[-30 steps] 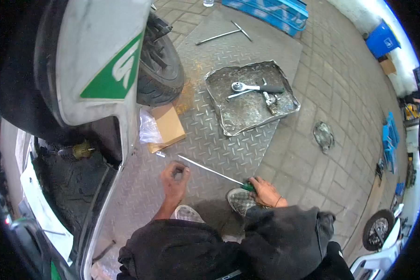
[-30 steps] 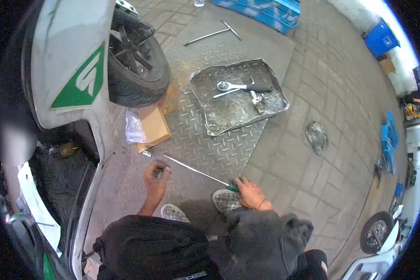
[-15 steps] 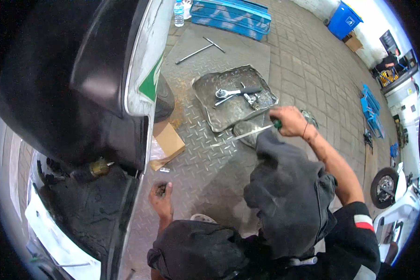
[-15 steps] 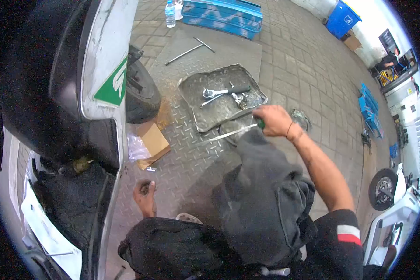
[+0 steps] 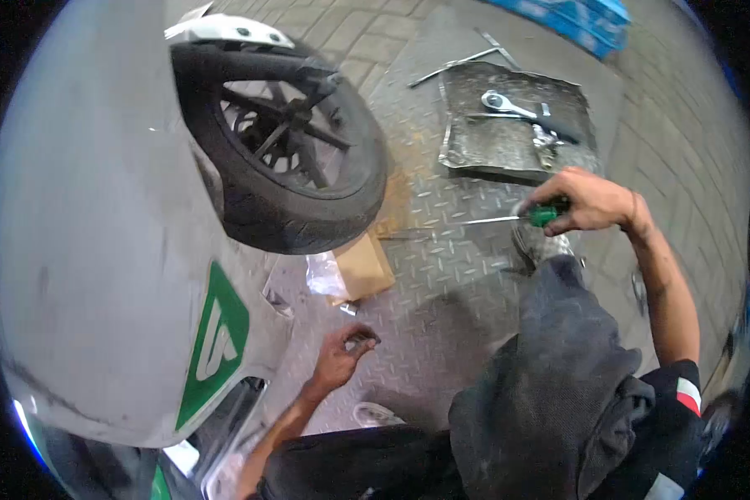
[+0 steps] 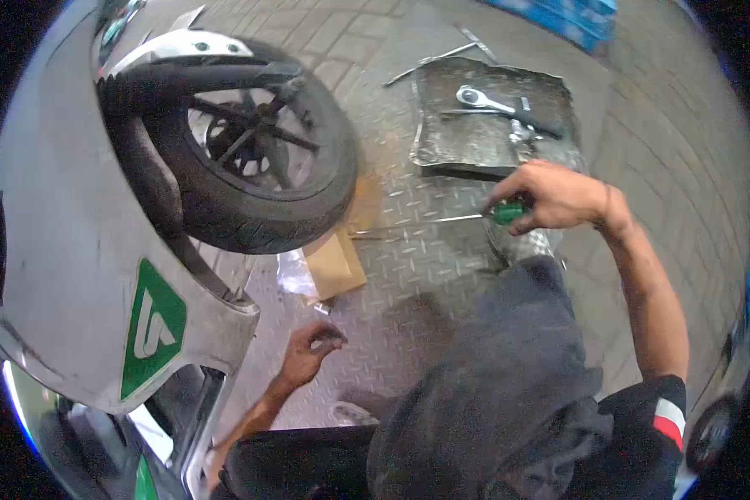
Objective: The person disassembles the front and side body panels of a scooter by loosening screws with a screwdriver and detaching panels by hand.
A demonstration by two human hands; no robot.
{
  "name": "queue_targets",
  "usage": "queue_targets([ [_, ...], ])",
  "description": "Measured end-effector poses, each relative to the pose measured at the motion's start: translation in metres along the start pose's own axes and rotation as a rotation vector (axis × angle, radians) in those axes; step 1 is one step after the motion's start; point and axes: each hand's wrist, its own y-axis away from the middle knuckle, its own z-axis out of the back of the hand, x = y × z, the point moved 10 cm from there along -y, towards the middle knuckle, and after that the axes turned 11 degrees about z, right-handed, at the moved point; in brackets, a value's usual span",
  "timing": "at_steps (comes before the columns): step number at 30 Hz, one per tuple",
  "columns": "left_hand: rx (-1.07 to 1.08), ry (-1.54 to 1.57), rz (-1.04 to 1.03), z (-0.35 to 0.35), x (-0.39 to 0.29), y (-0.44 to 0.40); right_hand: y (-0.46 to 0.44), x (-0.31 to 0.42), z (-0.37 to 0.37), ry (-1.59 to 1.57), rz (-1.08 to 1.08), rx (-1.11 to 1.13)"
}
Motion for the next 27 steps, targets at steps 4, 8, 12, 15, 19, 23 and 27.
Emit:
queue_targets([
  [4,0.094,-0.065,0.139,0.0,-0.043,0.006,-0.025,-0.004,0.03,0.019,0.161,0.211],
  [8,0.116,0.196,0.331,0.008,-0.056,0.014,-0.054,-0.009,0.057,-0.213,0.26,0.291],
  [12,-0.038,0.323,0.421,0.02,-0.059,0.017,-0.083,-0.019,0.07,-0.316,0.327,0.334],
  [15,-0.184,0.833,0.442,0.024,-0.055,0.025,-0.101,-0.031,0.072,-0.368,0.443,0.362],
  [19,-0.416,1.139,0.431,0.022,-0.058,0.022,-0.126,-0.032,0.073,-0.392,0.492,0.404],
  [23,-0.546,1.386,0.205,0.02,-0.07,0.004,-0.139,-0.031,0.07,-0.397,0.481,0.384],
  [27,-0.795,1.084,0.286,0.008,-0.039,-0.003,-0.141,-0.044,0.04,-0.268,0.376,0.525],
])
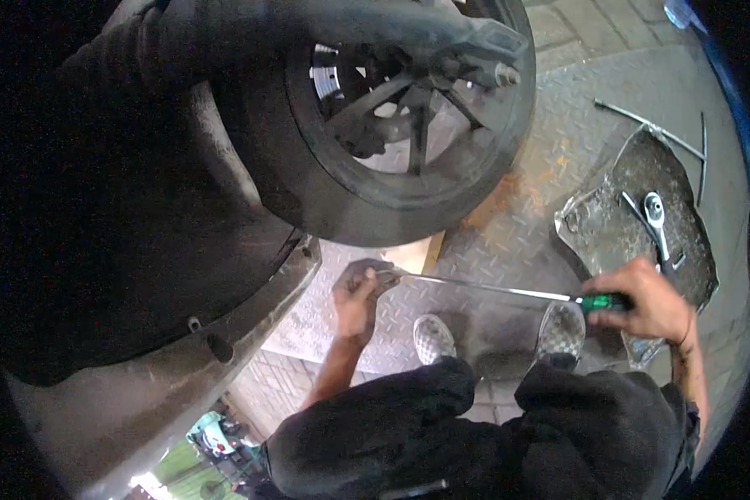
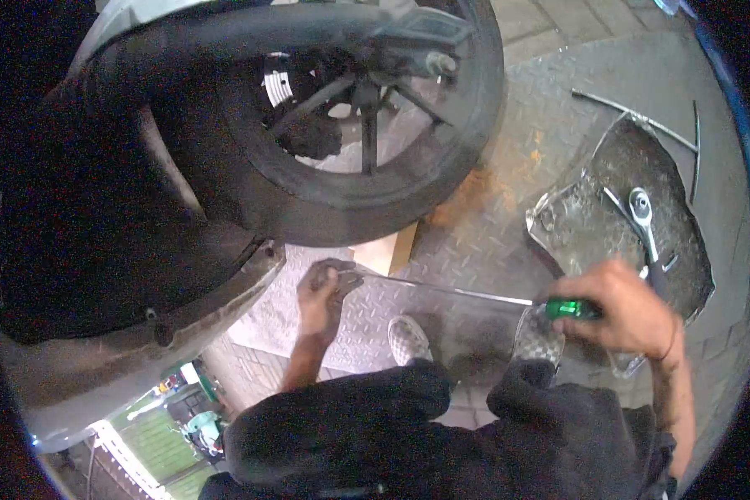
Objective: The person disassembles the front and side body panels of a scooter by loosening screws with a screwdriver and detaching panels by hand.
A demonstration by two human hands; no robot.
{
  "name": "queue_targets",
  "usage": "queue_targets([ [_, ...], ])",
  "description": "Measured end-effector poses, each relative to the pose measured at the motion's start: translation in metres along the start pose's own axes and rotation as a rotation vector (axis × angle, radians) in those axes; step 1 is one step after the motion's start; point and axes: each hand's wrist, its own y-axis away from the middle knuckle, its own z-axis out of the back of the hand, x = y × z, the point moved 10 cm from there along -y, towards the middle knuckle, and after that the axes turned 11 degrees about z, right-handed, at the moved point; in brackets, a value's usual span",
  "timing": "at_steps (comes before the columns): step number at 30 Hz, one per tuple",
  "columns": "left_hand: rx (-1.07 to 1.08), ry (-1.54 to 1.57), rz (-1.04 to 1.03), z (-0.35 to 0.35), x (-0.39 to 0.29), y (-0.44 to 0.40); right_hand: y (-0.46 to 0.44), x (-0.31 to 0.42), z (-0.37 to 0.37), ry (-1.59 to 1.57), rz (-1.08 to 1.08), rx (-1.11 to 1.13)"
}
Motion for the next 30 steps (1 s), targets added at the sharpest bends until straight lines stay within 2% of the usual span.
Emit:
queue_targets([
  [2,-0.154,-0.134,-0.137,0.023,0.026,-0.007,0.006,-0.029,-0.025,0.147,-0.012,0.029],
  [3,-0.241,-0.086,-0.096,0.036,0.041,-0.003,0.002,-0.032,-0.034,0.141,0.002,0.042],
  [5,-0.344,-0.057,-0.052,0.063,0.058,0.009,-0.001,-0.052,-0.059,0.095,-0.13,0.155],
  [6,-0.51,-0.07,-0.181,0.089,0.051,0.028,-0.005,-0.052,-0.069,0.076,-0.117,0.165],
  [8,-0.797,-0.113,-0.48,0.133,0.032,0.072,-0.018,-0.057,-0.072,0.278,-0.16,0.132],
  [9,-0.906,-0.254,-0.586,0.147,0.007,0.097,-0.033,-0.05,-0.077,0.38,-0.113,0.133],
  [11,-1.043,-0.456,-0.851,0.115,-0.068,0.146,-0.081,-0.014,-0.082,0.175,0.173,-0.062],
  [12,-1.103,-0.526,-0.917,0.107,-0.097,0.164,-0.11,0.003,-0.101,0.061,0.295,0.024],
  [14,-1.198,-0.649,-1.013,0.097,-0.15,0.196,-0.163,0.07,-0.115,-0.103,0.635,-0.121],
  [18,-1.349,-0.817,-1.042,0.093,-0.226,0.247,-0.209,0.166,-0.122,-0.13,0.962,-0.433],
  [20,-1.405,-0.856,-1.045,0.091,-0.248,0.266,-0.213,0.189,-0.129,-0.239,1.003,-0.594],
  [21,-1.421,-0.873,-1.036,0.091,-0.258,0.271,-0.214,0.203,-0.13,-0.255,1.023,-0.592],
  [23,-1.449,-0.901,-1.024,0.09,-0.272,0.278,-0.216,0.213,-0.114,-0.379,0.969,-0.715],
  [28,-1.473,-0.929,-1.016,0.087,-0.284,0.288,-0.211,0.211,-0.106,-0.319,1.047,-0.806],
  [30,-1.482,-0.93,-1.01,0.088,-0.286,0.29,-0.211,0.214,-0.108,-0.276,1.075,-0.765],
])
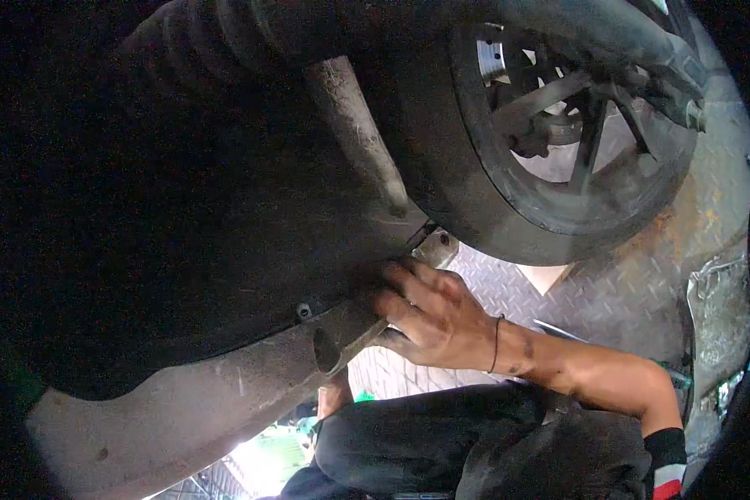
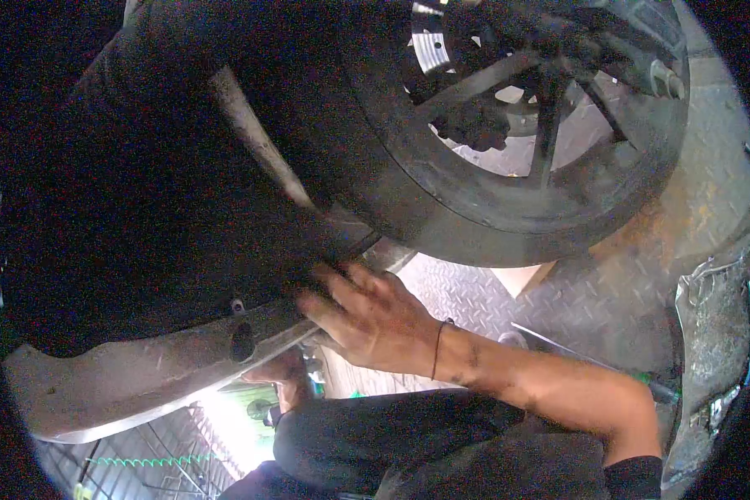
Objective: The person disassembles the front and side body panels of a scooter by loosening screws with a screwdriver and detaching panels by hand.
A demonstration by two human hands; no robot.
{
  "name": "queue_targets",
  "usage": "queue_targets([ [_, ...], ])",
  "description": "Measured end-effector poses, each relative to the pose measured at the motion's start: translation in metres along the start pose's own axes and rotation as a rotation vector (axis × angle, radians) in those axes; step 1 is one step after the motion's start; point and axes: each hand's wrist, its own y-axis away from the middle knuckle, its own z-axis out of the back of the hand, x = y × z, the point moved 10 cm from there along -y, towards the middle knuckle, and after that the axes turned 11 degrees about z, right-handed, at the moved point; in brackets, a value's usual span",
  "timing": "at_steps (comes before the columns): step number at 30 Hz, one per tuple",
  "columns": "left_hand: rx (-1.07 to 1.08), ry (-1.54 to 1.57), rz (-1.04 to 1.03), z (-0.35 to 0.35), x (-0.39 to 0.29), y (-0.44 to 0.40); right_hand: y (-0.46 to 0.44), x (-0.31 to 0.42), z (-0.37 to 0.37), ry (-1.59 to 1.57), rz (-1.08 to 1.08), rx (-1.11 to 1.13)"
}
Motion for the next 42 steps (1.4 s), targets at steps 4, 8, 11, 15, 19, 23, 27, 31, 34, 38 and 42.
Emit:
queue_targets([
  [4,-0.001,-0.023,-0.01,0.003,-0.003,-0.006,-0.01,0.008,0.008,0.038,-0.038,-0.046],
  [8,0.006,-0.047,-0.033,0.0,-0.012,-0.006,-0.011,0.016,0.017,0.047,-0.082,-0.111],
  [11,0.004,-0.047,-0.014,0.004,-0.008,-0.009,-0.009,0.018,0.014,0.059,-0.054,-0.114],
  [15,0.001,-0.051,-0.024,0.003,-0.011,-0.014,-0.009,0.015,0.013,-0.021,-0.027,-0.083],
  [19,0.0,-0.063,-0.033,0.009,-0.013,-0.016,-0.021,0.014,0.021,-0.113,-0.056,-0.033],
  [23,-0.001,-0.081,-0.039,0.013,-0.017,-0.021,-0.045,0.043,0.026,-0.082,0.019,-0.147],
  [27,-0.015,-0.083,-0.043,0.022,-0.022,-0.024,-0.054,0.049,0.027,-0.05,0.033,-0.212],
  [31,-0.023,-0.083,-0.038,0.031,-0.023,-0.025,-0.063,0.049,0.034,-0.118,-0.028,-0.137],
  [34,-0.026,-0.082,-0.032,0.035,-0.025,-0.025,-0.065,0.042,0.032,-0.256,-0.019,-0.17],
  [38,-0.027,-0.081,-0.025,0.038,-0.025,-0.028,-0.067,0.032,0.027,-0.367,-0.049,-0.126],
  [42,-0.036,-0.091,-0.023,0.044,-0.024,-0.025,-0.07,0.031,0.024,-0.429,-0.033,-0.061],
])
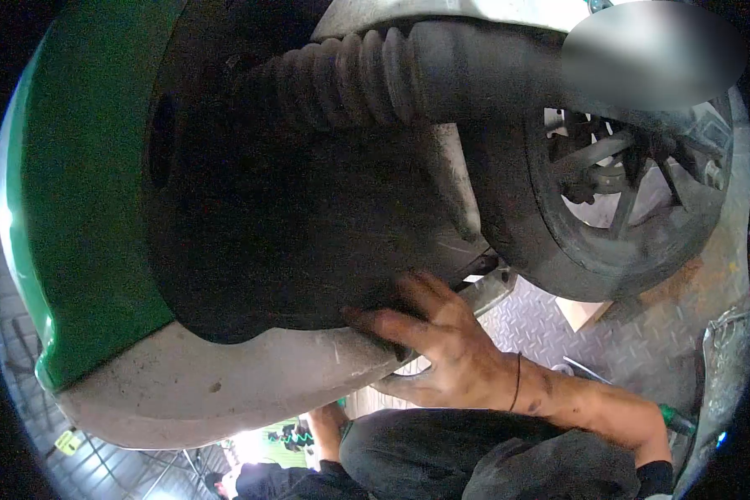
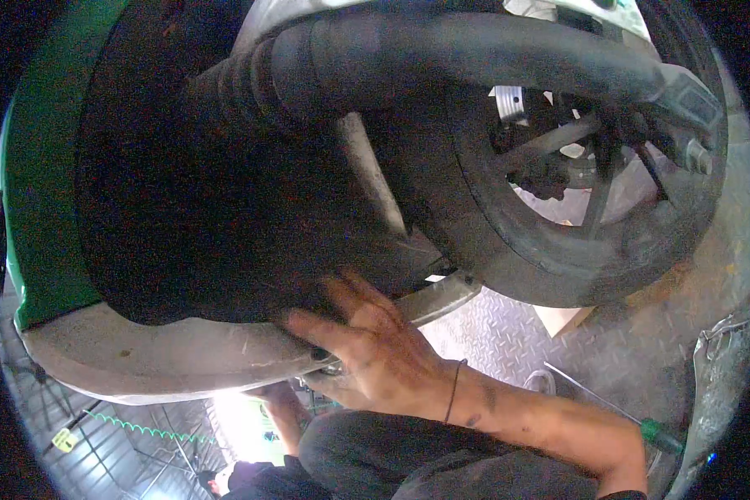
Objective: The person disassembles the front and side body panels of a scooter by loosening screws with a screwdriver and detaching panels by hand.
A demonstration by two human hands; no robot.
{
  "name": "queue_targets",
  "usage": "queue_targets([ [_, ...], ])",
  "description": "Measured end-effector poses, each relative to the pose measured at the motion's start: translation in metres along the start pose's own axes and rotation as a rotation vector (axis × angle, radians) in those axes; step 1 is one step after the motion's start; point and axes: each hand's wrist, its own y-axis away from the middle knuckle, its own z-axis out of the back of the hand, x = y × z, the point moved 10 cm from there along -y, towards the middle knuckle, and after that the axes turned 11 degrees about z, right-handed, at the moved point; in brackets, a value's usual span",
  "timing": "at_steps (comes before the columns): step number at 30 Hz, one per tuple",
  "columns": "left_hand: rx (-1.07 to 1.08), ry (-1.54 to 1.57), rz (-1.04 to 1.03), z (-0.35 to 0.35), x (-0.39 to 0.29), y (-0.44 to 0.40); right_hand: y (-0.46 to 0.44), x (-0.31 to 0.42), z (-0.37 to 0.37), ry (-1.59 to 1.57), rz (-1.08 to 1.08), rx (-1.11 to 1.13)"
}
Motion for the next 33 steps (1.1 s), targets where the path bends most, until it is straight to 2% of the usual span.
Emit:
queue_targets([
  [2,-0.004,-0.006,-0.001,0.001,0.001,0.001,-0.002,-0.001,-0.004,-0.07,-0.043,0.04],
  [4,-0.004,-0.014,0.001,0.004,0.001,0.002,-0.001,0.007,0.0,0.11,-0.008,0.033],
  [8,-0.012,-0.02,0.011,0.004,0.004,0.003,0.003,0.005,0.01,0.235,-0.088,-0.003],
  [10,-0.012,-0.013,0.02,0.004,0.007,0.004,0.005,-0.016,-0.008,0.035,-0.118,0.044],
  [14,-0.026,-0.006,0.032,0.006,0.01,0.007,0.0,-0.022,-0.023,0.246,0.163,0.075],
  [18,-0.043,-0.017,0.051,0.012,0.019,0.021,0.004,-0.02,-0.016,0.217,0.184,0.002],
  [20,-0.049,-0.021,0.068,0.015,0.023,0.022,0.015,-0.028,-0.02,0.217,0.134,0.053],
  [22,-0.066,-0.026,0.061,0.018,0.023,0.021,0.037,-0.049,-0.011,0.22,-0.029,0.105],
  [23,-0.058,-0.025,0.076,0.016,0.027,0.024,0.057,-0.056,0.003,0.325,-0.07,0.06],
  [25,-0.074,-0.03,0.06,0.019,0.026,0.022,0.091,-0.076,0.016,0.307,-0.087,0.046],
  [28,-0.076,-0.027,0.049,0.019,0.03,0.02,0.108,-0.113,-0.002,0.357,-0.151,-0.01],
  [30,-0.077,-0.032,0.05,0.022,0.031,0.018,0.083,-0.121,-0.02,0.417,0.031,0.084],
  [33,-0.076,-0.037,0.055,0.024,0.034,0.02,0.091,-0.12,-0.025,0.349,0.013,0.106],
])
